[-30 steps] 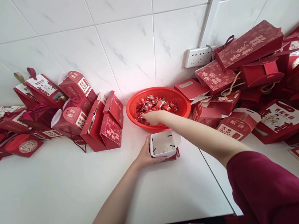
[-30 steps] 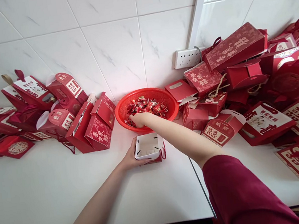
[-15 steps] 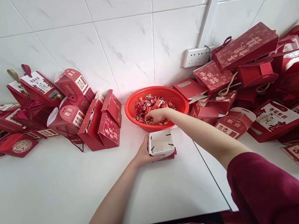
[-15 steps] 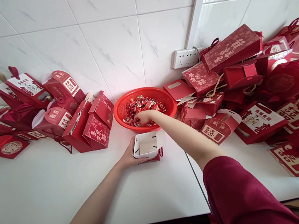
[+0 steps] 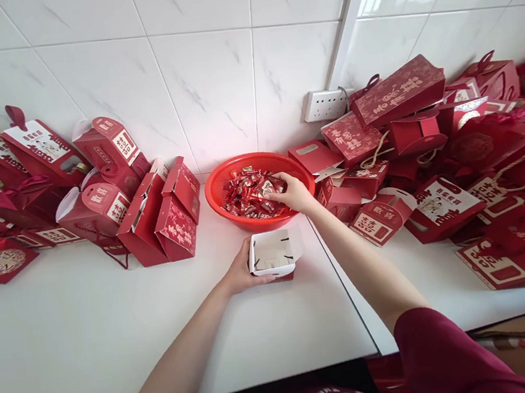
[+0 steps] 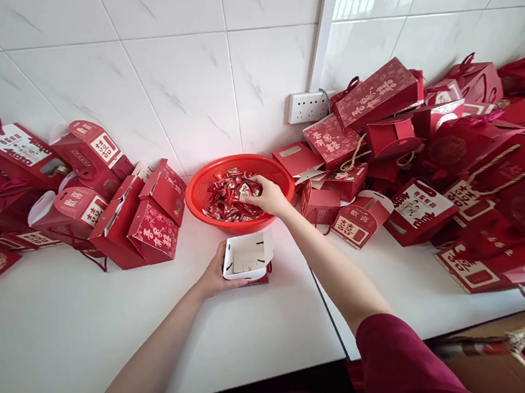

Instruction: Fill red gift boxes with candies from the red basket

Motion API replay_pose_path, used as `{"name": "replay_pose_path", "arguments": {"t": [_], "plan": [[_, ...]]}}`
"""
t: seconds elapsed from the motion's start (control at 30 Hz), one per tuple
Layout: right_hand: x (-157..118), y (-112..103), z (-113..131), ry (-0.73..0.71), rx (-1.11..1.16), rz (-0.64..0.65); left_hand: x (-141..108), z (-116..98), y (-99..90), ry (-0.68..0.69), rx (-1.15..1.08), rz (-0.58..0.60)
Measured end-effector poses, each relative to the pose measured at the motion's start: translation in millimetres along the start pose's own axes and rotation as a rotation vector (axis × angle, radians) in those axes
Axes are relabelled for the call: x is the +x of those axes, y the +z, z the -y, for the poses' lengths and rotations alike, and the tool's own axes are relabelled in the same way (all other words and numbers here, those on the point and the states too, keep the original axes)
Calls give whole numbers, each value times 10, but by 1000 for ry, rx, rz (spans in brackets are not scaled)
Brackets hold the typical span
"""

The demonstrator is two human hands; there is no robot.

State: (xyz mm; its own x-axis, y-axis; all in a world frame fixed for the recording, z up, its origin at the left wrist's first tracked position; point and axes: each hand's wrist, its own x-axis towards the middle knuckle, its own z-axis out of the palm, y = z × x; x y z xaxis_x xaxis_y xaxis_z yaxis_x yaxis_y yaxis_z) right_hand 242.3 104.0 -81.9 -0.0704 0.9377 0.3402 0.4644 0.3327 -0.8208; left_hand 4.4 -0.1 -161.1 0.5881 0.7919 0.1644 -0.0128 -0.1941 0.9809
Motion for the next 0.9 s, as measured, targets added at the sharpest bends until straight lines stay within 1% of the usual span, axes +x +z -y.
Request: {"name": "replay_pose_path", "arguments": {"t": [0.07,0.23,0.53,0.63,0.7,0.77,0.8,0.83,0.9], "plan": [[-6,13,-33,38,62,-33,-5,-10,3,-7,0,3],[7,59,-108,97,339,4,-47,-39,10,-20,12,17],[-59,46,-104,58,346,8,-45,-26,0,-14,-2,27],[-106,30,-67,29,342,-6,-40,-2,1,-3,12,13],[-177,10,-11,-9,385,-4,-40,8,5,0,3,13],[-297,-18,75,-47,458,52,-41,13,9,4,-5,13],[-373,-35,127,-66,486,110,-41,16,10,9,-5,11],[-453,-55,185,-85,493,190,-42,21,11,14,-7,10],[-611,-106,315,-137,417,367,-40,38,9,20,-13,17]]}}
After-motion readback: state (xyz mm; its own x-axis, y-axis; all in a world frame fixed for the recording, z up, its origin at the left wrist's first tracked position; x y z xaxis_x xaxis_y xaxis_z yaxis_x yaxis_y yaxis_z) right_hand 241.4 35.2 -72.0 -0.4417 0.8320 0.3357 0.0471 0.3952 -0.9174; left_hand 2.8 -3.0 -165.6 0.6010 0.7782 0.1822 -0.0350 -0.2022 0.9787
